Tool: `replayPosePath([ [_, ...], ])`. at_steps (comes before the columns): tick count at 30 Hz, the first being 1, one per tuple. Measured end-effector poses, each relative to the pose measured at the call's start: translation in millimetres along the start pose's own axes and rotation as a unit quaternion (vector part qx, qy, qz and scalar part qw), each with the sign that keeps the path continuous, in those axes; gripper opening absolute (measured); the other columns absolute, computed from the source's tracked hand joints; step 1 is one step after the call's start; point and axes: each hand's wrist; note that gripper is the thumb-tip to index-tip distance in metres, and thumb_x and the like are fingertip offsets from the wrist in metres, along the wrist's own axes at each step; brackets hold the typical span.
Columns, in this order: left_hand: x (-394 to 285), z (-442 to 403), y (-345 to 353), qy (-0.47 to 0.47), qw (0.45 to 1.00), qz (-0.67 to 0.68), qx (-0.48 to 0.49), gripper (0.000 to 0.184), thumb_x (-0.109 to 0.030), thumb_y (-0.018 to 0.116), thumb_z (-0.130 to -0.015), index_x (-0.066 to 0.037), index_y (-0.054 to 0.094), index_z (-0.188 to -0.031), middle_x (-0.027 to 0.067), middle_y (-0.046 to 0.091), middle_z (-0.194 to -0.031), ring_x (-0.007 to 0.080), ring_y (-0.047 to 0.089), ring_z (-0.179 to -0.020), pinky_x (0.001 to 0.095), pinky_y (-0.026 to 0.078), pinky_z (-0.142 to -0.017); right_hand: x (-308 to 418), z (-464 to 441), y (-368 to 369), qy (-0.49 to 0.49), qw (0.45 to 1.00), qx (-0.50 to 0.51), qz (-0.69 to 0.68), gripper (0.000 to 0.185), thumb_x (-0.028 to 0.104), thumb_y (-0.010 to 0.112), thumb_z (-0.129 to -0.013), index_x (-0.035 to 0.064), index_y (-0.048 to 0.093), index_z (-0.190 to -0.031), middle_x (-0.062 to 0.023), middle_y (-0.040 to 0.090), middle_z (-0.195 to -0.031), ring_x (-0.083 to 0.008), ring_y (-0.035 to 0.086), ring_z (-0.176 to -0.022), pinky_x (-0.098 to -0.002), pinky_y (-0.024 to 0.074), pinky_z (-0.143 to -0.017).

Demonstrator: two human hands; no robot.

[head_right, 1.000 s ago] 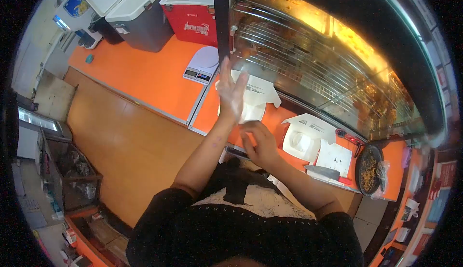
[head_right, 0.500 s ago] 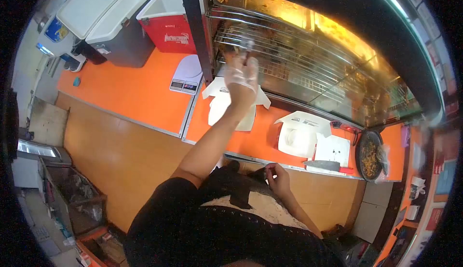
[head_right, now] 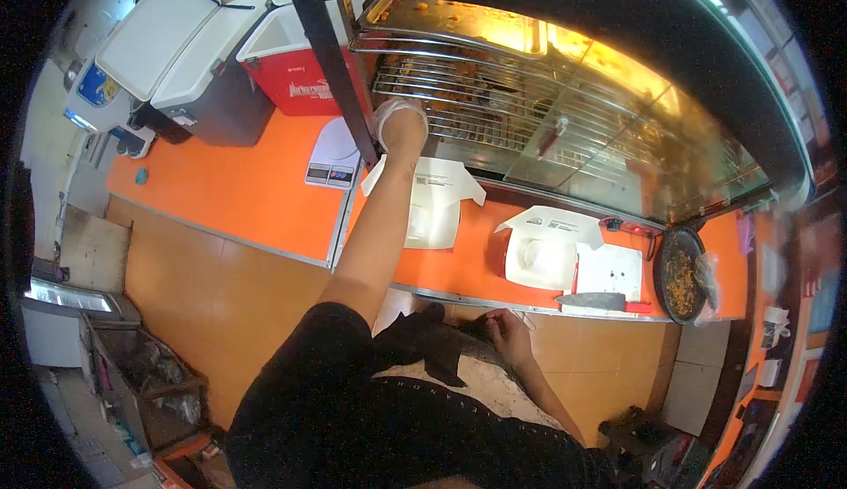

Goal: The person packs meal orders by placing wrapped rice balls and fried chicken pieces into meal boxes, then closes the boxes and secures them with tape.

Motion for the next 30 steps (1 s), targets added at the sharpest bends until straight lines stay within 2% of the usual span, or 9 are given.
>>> replayPosePath([
  [4, 8, -17, 40, 0.031, 0.987, 0.131, -0.090, 0.034, -0.035, 0.066, -0.086, -0.003, 0.075, -0.078, 0.0175, 0.073, -0.083, 0.0337, 0.071, -0.078, 0.0461, 0.053, -0.072, 30, -2, -11, 0.045, 0.998, 0.024, 0.036, 0.010, 0.007, 0.062, -0.099, 0.0013, 0.062, -0.107, -0.0059, 0.067, -0.085, -0.0107, 0.065, -0.075, -0.0255, 0.0526, -0.068],
  [7, 19, -43, 79, -0.019, 0.954, 0.234, 0.186, 0.033, -0.032, 0.072, -0.080, -0.002, 0.073, -0.067, 0.0178, 0.068, -0.067, 0.0256, 0.068, -0.068, 0.0427, 0.052, -0.069, 24, -6, -14, 0.021, 1.000, -0.015, 0.013, 0.010, 0.008, 0.062, -0.098, 0.0019, 0.063, -0.106, -0.0061, 0.067, -0.084, -0.0108, 0.065, -0.074, -0.0263, 0.0524, -0.067],
  [11, 19, -35, 75, 0.030, 0.974, 0.192, 0.115, 0.032, -0.027, 0.078, -0.077, -0.002, 0.066, -0.061, 0.0139, 0.064, -0.061, 0.0249, 0.067, -0.066, 0.0403, 0.054, -0.068, 24, -8, -17, 0.054, 0.999, 0.003, 0.002, 0.011, 0.011, 0.064, -0.098, 0.0027, 0.064, -0.106, -0.0057, 0.068, -0.082, -0.0115, 0.065, -0.075, -0.0268, 0.0523, -0.067],
  [13, 20, -18, 60, -0.057, 0.842, 0.510, 0.169, 0.015, -0.008, 0.075, -0.080, -0.001, 0.063, -0.074, 0.0132, 0.066, -0.073, 0.0230, 0.068, -0.075, 0.0372, 0.057, -0.071, 28, -7, -19, 0.062, 0.998, 0.005, 0.016, 0.011, 0.012, 0.064, -0.099, 0.0027, 0.064, -0.106, -0.0058, 0.068, -0.082, -0.0115, 0.065, -0.075, -0.0267, 0.0522, -0.067],
  [14, 23, -12, 56, -0.058, 0.843, 0.507, 0.170, 0.015, -0.008, 0.075, -0.080, -0.001, 0.063, -0.074, 0.0132, 0.066, -0.073, 0.0230, 0.068, -0.075, 0.0372, 0.057, -0.071, 28, -7, -19, 0.070, 0.997, 0.009, 0.033, 0.012, 0.012, 0.063, -0.099, 0.0027, 0.064, -0.105, -0.0060, 0.068, -0.082, -0.0114, 0.065, -0.075, -0.0266, 0.0520, -0.067],
  [16, 35, 2, 58, -0.052, 0.488, 0.853, 0.177, 0.018, 0.010, 0.065, -0.085, 0.004, 0.054, -0.097, 0.0194, 0.066, -0.090, 0.0241, 0.068, -0.081, 0.0308, 0.057, -0.082, 25, -6, -20, 0.066, 0.998, 0.008, 0.023, 0.012, 0.013, 0.063, -0.099, 0.0039, 0.064, -0.106, -0.0069, 0.068, -0.082, -0.0141, 0.065, -0.073, -0.0285, 0.0518, -0.067],
  [18, 24, 35, -5, -0.139, 0.542, 0.809, 0.180, 0.018, 0.007, 0.064, -0.088, 0.003, 0.056, -0.103, 0.0162, 0.065, -0.100, 0.0242, 0.068, -0.092, 0.0339, 0.057, -0.088, 25, -7, -23, 0.062, 0.998, 0.009, 0.014, 0.012, 0.014, 0.063, -0.099, 0.0051, 0.064, -0.107, -0.0079, 0.068, -0.082, -0.0168, 0.065, -0.071, -0.0304, 0.0516, -0.067],
  [21, 54, 66, -3, -0.133, 0.461, 0.828, 0.292, 0.037, 0.003, 0.063, -0.091, -0.002, 0.054, -0.127, 0.0171, 0.064, -0.118, 0.0284, 0.068, -0.103, 0.0439, 0.058, -0.092, 17, -9, -26, 0.089, 0.996, 0.007, -0.012, 0.013, 0.013, 0.062, -0.100, 0.0028, 0.063, -0.107, -0.0057, 0.067, -0.081, -0.0123, 0.064, -0.072, -0.0278, 0.0516, -0.065],
  [30, 64, 134, -31, -0.159, 0.470, 0.813, 0.305, 0.047, 0.003, 0.069, -0.086, -0.002, 0.051, -0.129, 0.0175, 0.064, -0.115, 0.0309, 0.068, -0.103, 0.0473, 0.062, -0.089, 24, -22, -26, 0.057, 0.998, 0.015, 0.011, 0.013, 0.013, 0.063, -0.098, 0.0029, 0.063, -0.106, -0.0102, 0.069, -0.081, -0.0178, 0.066, -0.072, -0.0314, 0.0531, -0.066],
])
Point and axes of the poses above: each hand's wrist, its own z-axis away from the middle knuckle, its own y-axis out of the palm, x = y × z
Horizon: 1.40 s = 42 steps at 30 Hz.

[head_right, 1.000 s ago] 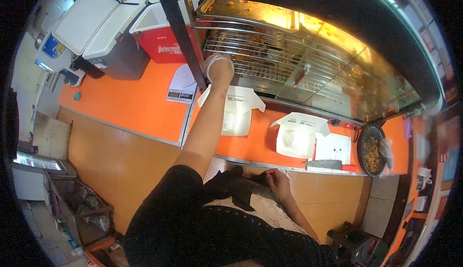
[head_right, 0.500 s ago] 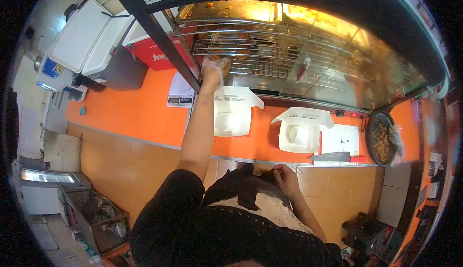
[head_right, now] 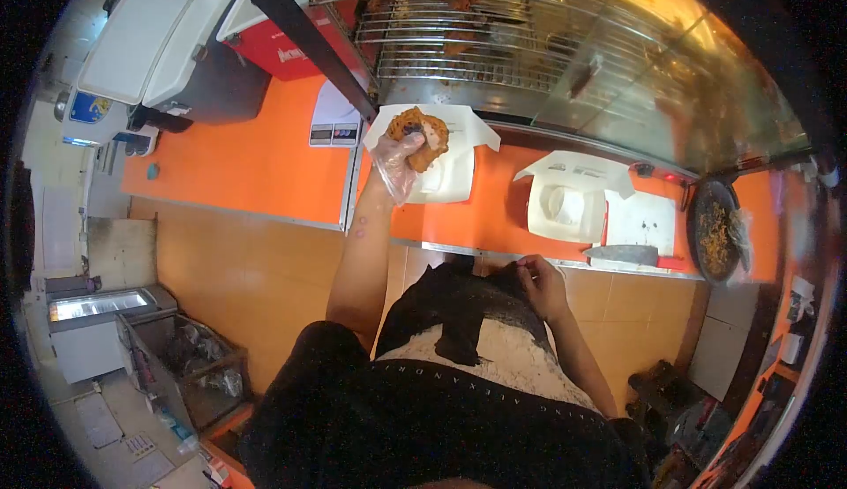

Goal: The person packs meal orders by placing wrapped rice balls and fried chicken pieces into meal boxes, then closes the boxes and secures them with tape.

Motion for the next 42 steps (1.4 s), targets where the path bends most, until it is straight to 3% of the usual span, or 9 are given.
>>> replayPosePath([
  [7, 23, 13, 11, -0.061, 0.988, -0.104, -0.098, 0.040, 0.012, 0.069, -0.081, 0.004, 0.050, -0.116, 0.0168, 0.063, -0.107, 0.0262, 0.067, -0.093, 0.0394, 0.063, -0.081, 7, 0, 3, 0.010, 0.999, 0.033, -0.022, 0.009, 0.007, 0.060, -0.099, 0.0039, 0.061, -0.108, -0.0019, 0.064, -0.082, -0.0092, 0.060, -0.073, -0.0248, 0.0498, -0.066],
  [10, 49, 5, -8, -0.067, 0.976, -0.151, -0.143, 0.049, 0.008, 0.075, -0.079, 0.004, 0.046, -0.118, 0.0149, 0.064, -0.106, 0.0259, 0.069, -0.090, 0.0410, 0.064, -0.077, 3, 2, 4, 0.011, 0.999, 0.039, 0.004, 0.016, 0.014, 0.062, -0.099, 0.0018, 0.063, -0.109, -0.0130, 0.071, -0.089, -0.0202, 0.069, -0.079, -0.0323, 0.0534, -0.068],
  [18, 87, -33, -79, -0.139, 0.947, -0.281, -0.071, 0.038, 0.004, 0.076, -0.078, 0.003, 0.059, -0.111, 0.0120, 0.068, -0.097, 0.0214, 0.069, -0.080, 0.0336, 0.059, -0.068, 8, 10, 7, 0.004, 0.999, 0.020, 0.033, 0.012, 0.010, 0.064, -0.098, 0.0030, 0.065, -0.108, -0.0065, 0.068, -0.084, -0.0119, 0.063, -0.073, -0.0278, 0.0522, -0.067],
  [24, 88, -26, -48, -0.181, 0.847, -0.495, -0.070, 0.025, -0.002, 0.077, -0.082, 0.001, 0.067, -0.104, 0.0130, 0.070, -0.094, 0.0239, 0.071, -0.076, 0.0366, 0.060, -0.063, -2, 16, 7, 0.038, 0.998, 0.041, -0.002, 0.020, 0.014, 0.063, -0.098, 0.0042, 0.063, -0.115, -0.0135, 0.071, -0.099, -0.0242, 0.071, -0.086, -0.0346, 0.0561, -0.074],
  [27, 120, -38, -87, -0.137, 0.820, -0.547, -0.098, 0.026, -0.017, 0.076, -0.080, -0.001, 0.070, -0.100, 0.0151, 0.072, -0.086, 0.0280, 0.069, -0.077, 0.0390, 0.054, -0.069, 3, 18, 3, 0.031, 0.999, 0.035, 0.018, 0.020, 0.015, 0.063, -0.098, 0.0045, 0.062, -0.115, -0.0143, 0.071, -0.101, -0.0245, 0.071, -0.089, -0.0349, 0.0564, -0.075],
  [29, 100, -29, -60, -0.092, 0.719, -0.682, -0.098, 0.028, -0.013, 0.076, -0.084, -0.001, 0.068, -0.108, 0.0128, 0.072, -0.093, 0.0260, 0.071, -0.084, 0.0405, 0.055, -0.075, 7, 20, 1, 0.041, 0.999, 0.032, 0.017, 0.020, 0.014, 0.063, -0.098, 0.0045, 0.062, -0.115, -0.0145, 0.071, -0.102, -0.0251, 0.071, -0.091, -0.0350, 0.0564, -0.076],
  [33, 84, -24, -53, -0.058, 0.732, -0.675, -0.069, 0.030, -0.017, 0.075, -0.085, -0.001, 0.068, -0.110, 0.0138, 0.072, -0.096, 0.0265, 0.070, -0.088, 0.0405, 0.052, -0.080, 1, 24, 1, 0.054, 0.996, 0.045, 0.046, 0.020, 0.015, 0.063, -0.098, 0.0046, 0.062, -0.115, -0.0153, 0.071, -0.106, -0.0273, 0.071, -0.095, -0.0359, 0.0565, -0.079],
  [35, 81, -25, -51, -0.017, 0.655, -0.755, -0.038, 0.030, -0.015, 0.072, -0.085, -0.001, 0.067, -0.112, 0.0134, 0.072, -0.098, 0.0258, 0.070, -0.088, 0.0404, 0.051, -0.080, -2, 24, 1, 0.049, 0.997, 0.040, 0.039, 0.020, 0.014, 0.064, -0.097, 0.0045, 0.062, -0.115, -0.0155, 0.071, -0.106, -0.0278, 0.071, -0.095, -0.0363, 0.0564, -0.079],
  [42, 103, -21, -84, -0.046, 0.804, -0.589, -0.071, 0.039, -0.015, 0.073, -0.081, 0.001, 0.066, -0.115, 0.0177, 0.072, -0.099, 0.0333, 0.070, -0.085, 0.0431, 0.053, -0.080, -5, 23, 2, 0.048, 0.997, 0.037, 0.052, 0.021, 0.015, 0.065, -0.096, 0.0051, 0.063, -0.114, -0.0153, 0.072, -0.105, -0.0281, 0.071, -0.093, -0.0370, 0.0561, -0.080],
])
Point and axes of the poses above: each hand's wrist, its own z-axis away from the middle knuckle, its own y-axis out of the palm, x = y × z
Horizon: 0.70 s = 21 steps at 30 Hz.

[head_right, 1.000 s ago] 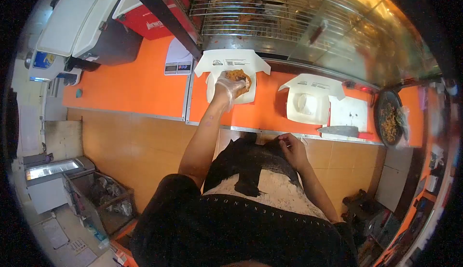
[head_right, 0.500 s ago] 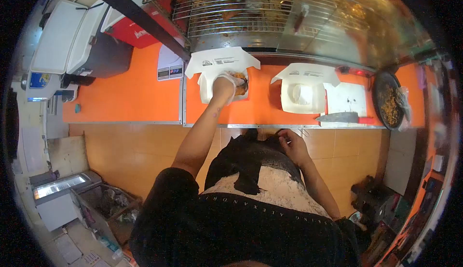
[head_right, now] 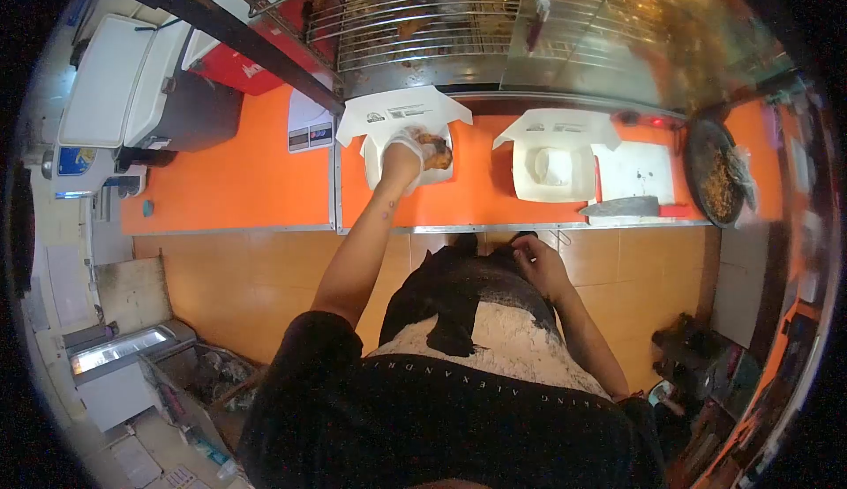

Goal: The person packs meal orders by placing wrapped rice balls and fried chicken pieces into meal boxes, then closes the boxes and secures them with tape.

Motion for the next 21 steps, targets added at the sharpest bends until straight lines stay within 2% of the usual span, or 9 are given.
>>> replayPosePath([
  [4, -13, 1, 11, -0.095, 0.984, 0.153, 0.016, 0.048, -0.016, 0.077, -0.079, 0.005, 0.063, -0.120, 0.0191, 0.072, -0.103, 0.0319, 0.071, -0.086, 0.0402, 0.055, -0.077, -7, -4, 3, -0.018, 1.000, 0.009, -0.016, 0.021, 0.014, 0.065, -0.096, 0.0051, 0.063, -0.114, -0.0154, 0.072, -0.105, -0.0277, 0.071, -0.093, -0.0367, 0.0561, -0.080],
  [6, -14, 4, 13, -0.003, 1.000, 0.020, 0.020, 0.047, -0.014, 0.076, -0.079, 0.004, 0.063, -0.120, 0.0193, 0.071, -0.102, 0.0316, 0.071, -0.087, 0.0406, 0.056, -0.075, -4, -4, 2, -0.002, 1.000, 0.023, -0.010, 0.020, 0.013, 0.065, -0.096, 0.0048, 0.062, -0.114, -0.0150, 0.072, -0.105, -0.0278, 0.071, -0.092, -0.0365, 0.0561, -0.079],
  [7, -40, 13, 6, -0.029, 0.997, -0.061, 0.035, 0.048, -0.011, 0.077, -0.076, 0.002, 0.063, -0.121, 0.0194, 0.071, -0.100, 0.0320, 0.070, -0.087, 0.0397, 0.056, -0.076, -3, -4, 3, -0.005, 1.000, 0.025, -0.009, 0.020, 0.013, 0.065, -0.096, 0.0048, 0.062, -0.114, -0.0150, 0.072, -0.105, -0.0278, 0.071, -0.092, -0.0365, 0.0561, -0.079],
  [10, -42, 23, 13, -0.026, 0.999, -0.018, 0.025, 0.046, -0.008, 0.078, -0.074, 0.000, 0.066, -0.117, 0.0201, 0.071, -0.099, 0.0334, 0.070, -0.090, 0.0396, 0.054, -0.079, 1, -4, 4, -0.029, 0.999, 0.014, -0.006, 0.020, 0.013, 0.064, -0.096, 0.0045, 0.062, -0.114, -0.0144, 0.071, -0.104, -0.0273, 0.071, -0.090, -0.0364, 0.0562, -0.079],
  [11, -43, 29, 17, 0.025, 0.997, -0.064, -0.029, 0.047, -0.007, 0.078, -0.071, -0.001, 0.066, -0.116, 0.0206, 0.070, -0.099, 0.0341, 0.070, -0.091, 0.0408, 0.055, -0.080, 3, -4, 3, -0.025, 0.999, 0.018, -0.008, 0.020, 0.013, 0.064, -0.096, 0.0044, 0.062, -0.114, -0.0143, 0.071, -0.103, -0.0271, 0.071, -0.090, -0.0364, 0.0562, -0.079],
  [16, -36, 28, 7, 0.030, 0.996, -0.085, -0.022, 0.051, -0.004, 0.076, -0.073, -0.001, 0.063, -0.122, 0.0185, 0.069, -0.103, 0.0313, 0.069, -0.090, 0.0408, 0.055, -0.081, -6, -3, 6, -0.015, 1.000, 0.026, -0.008, 0.020, 0.012, 0.065, -0.096, 0.0040, 0.062, -0.113, -0.0147, 0.071, -0.102, -0.0257, 0.070, -0.090, -0.0365, 0.0561, -0.078],
  [18, -30, 27, -2, 0.041, 0.996, -0.071, -0.044, 0.050, -0.003, 0.076, -0.074, -0.001, 0.062, -0.121, 0.0169, 0.069, -0.102, 0.0302, 0.068, -0.088, 0.0408, 0.055, -0.081, -13, -2, 8, -0.066, 0.998, -0.015, 0.008, 0.019, 0.012, 0.066, -0.096, 0.0024, 0.065, -0.113, -0.0112, 0.072, -0.097, -0.0194, 0.070, -0.077, -0.0323, 0.0565, -0.069],
  [19, -38, 29, -12, 0.063, 0.990, 0.094, -0.087, 0.044, -0.002, 0.076, -0.076, 0.000, 0.062, -0.118, 0.0150, 0.069, -0.103, 0.0283, 0.068, -0.089, 0.0400, 0.055, -0.081, -9, -1, 6, -0.066, 0.998, -0.018, 0.008, 0.019, 0.012, 0.066, -0.096, 0.0024, 0.065, -0.113, -0.0112, 0.072, -0.097, -0.0194, 0.070, -0.077, -0.0323, 0.0565, -0.069],
  [21, -48, 20, -31, 0.088, 0.917, 0.368, -0.121, 0.035, 0.000, 0.076, -0.081, -0.001, 0.060, -0.112, 0.0113, 0.068, -0.103, 0.0243, 0.067, -0.090, 0.0378, 0.055, -0.080, -3, 4, 2, -0.025, 1.000, -0.009, -0.012, 0.019, 0.011, 0.066, -0.095, 0.0020, 0.065, -0.112, -0.0113, 0.072, -0.096, -0.0199, 0.070, -0.077, -0.0326, 0.0564, -0.069],
])
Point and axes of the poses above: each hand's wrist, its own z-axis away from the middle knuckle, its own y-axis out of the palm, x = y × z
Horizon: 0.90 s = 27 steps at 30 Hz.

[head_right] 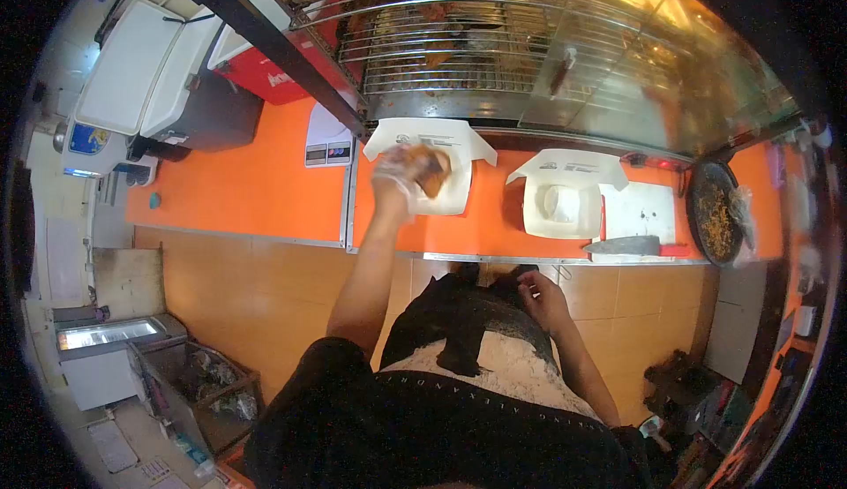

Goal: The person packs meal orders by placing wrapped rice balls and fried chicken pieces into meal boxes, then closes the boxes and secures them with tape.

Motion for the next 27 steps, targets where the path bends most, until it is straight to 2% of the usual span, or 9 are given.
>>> replayPosePath([
  [2, -67, -14, 10, -0.059, 0.982, 0.153, 0.096, 0.031, 0.000, 0.075, -0.087, -0.003, 0.056, -0.112, 0.0089, 0.066, -0.105, 0.0190, 0.065, -0.092, 0.0324, 0.054, -0.079, -6, 2, 2, 0.011, 1.000, 0.005, -0.001, 0.019, 0.012, 0.066, -0.096, 0.0022, 0.065, -0.113, -0.0112, 0.072, -0.096, -0.0202, 0.070, -0.078, -0.0329, 0.0564, -0.070],
  [4, -49, -60, 14, -0.011, 0.983, 0.170, -0.071, 0.029, 0.001, 0.074, -0.087, -0.003, 0.056, -0.110, 0.0093, 0.067, -0.100, 0.0181, 0.065, -0.086, 0.0320, 0.053, -0.074, -6, 2, 4, 0.017, 1.000, 0.010, 0.000, 0.020, 0.012, 0.065, -0.096, 0.0025, 0.065, -0.113, -0.0112, 0.072, -0.096, -0.0205, 0.070, -0.078, -0.0331, 0.0565, -0.070],
  [11, -34, -186, 42, 0.038, 0.975, 0.098, -0.194, 0.037, 0.004, 0.070, -0.086, -0.006, 0.055, -0.118, 0.0112, 0.068, -0.105, 0.0195, 0.066, -0.084, 0.0316, 0.055, -0.070, 11, -1, -3, 0.003, 1.000, 0.015, -0.009, 0.019, 0.014, 0.065, -0.097, 0.0042, 0.064, -0.112, -0.0126, 0.071, -0.099, -0.0228, 0.071, -0.083, -0.0347, 0.0566, -0.073],
  [13, -50, -196, 51, 0.020, 0.902, 0.407, -0.146, 0.036, 0.005, 0.060, -0.090, -0.010, 0.056, -0.123, 0.0099, 0.068, -0.110, 0.0195, 0.066, -0.082, 0.0333, 0.055, -0.070, 6, 1, -2, -0.003, 1.000, -0.001, -0.004, 0.018, 0.015, 0.065, -0.097, 0.0042, 0.064, -0.111, -0.0127, 0.071, -0.099, -0.0230, 0.071, -0.082, -0.0350, 0.0568, -0.071],
  [14, -67, -182, 73, 0.064, 0.976, 0.107, -0.176, 0.033, 0.001, 0.050, -0.094, -0.007, 0.059, -0.124, 0.0092, 0.068, -0.117, 0.0217, 0.065, -0.089, 0.0343, 0.055, -0.076, -1, 2, -1, 0.009, 1.000, -0.002, -0.011, 0.018, 0.015, 0.064, -0.097, 0.0043, 0.064, -0.111, -0.0129, 0.071, -0.099, -0.0232, 0.071, -0.082, -0.0353, 0.0570, -0.071],
  [18, -50, -193, 81, 0.141, 0.941, -0.237, -0.196, 0.020, -0.014, 0.063, -0.091, 0.001, 0.063, -0.105, 0.0149, 0.069, -0.102, 0.0278, 0.065, -0.095, 0.0417, 0.052, -0.086, -9, 12, -5, 0.024, 1.000, -0.008, -0.005, 0.018, 0.016, 0.064, -0.097, 0.0046, 0.064, -0.111, -0.0128, 0.072, -0.099, -0.0233, 0.071, -0.082, -0.0353, 0.0571, -0.071],
  [21, -59, -156, 92, 0.342, 0.710, -0.604, -0.121, 0.044, -0.030, 0.067, -0.088, 0.003, 0.065, -0.117, 0.0241, 0.066, -0.119, 0.0369, 0.064, -0.108, 0.0485, 0.047, -0.100, -15, 13, -3, 0.036, 0.998, -0.031, -0.041, 0.020, 0.013, 0.066, -0.096, 0.0008, 0.065, -0.113, -0.0117, 0.070, -0.095, -0.0195, 0.069, -0.078, -0.0321, 0.0560, -0.068],
  [24, -70, -166, 114, 0.174, 0.720, -0.662, 0.111, 0.045, -0.034, 0.064, -0.088, -0.002, 0.066, -0.120, 0.0215, 0.068, -0.122, 0.0382, 0.065, -0.111, 0.0478, 0.050, -0.097, -10, 15, -4, 0.055, 0.998, -0.027, -0.022, 0.021, 0.014, 0.066, -0.096, 0.0007, 0.065, -0.112, -0.0118, 0.070, -0.095, -0.0195, 0.069, -0.078, -0.0324, 0.0561, -0.069],
  [27, -54, -198, 115, 0.197, 0.714, -0.661, 0.121, 0.041, -0.033, 0.060, -0.090, -0.007, 0.067, -0.121, 0.0190, 0.070, -0.117, 0.0414, 0.067, -0.108, 0.0481, 0.053, -0.091, -11, 12, -4, 0.030, 0.999, -0.019, -0.011, 0.021, 0.014, 0.067, -0.096, 0.0003, 0.065, -0.111, -0.0121, 0.070, -0.094, -0.0196, 0.069, -0.078, -0.0324, 0.0561, -0.070],
])
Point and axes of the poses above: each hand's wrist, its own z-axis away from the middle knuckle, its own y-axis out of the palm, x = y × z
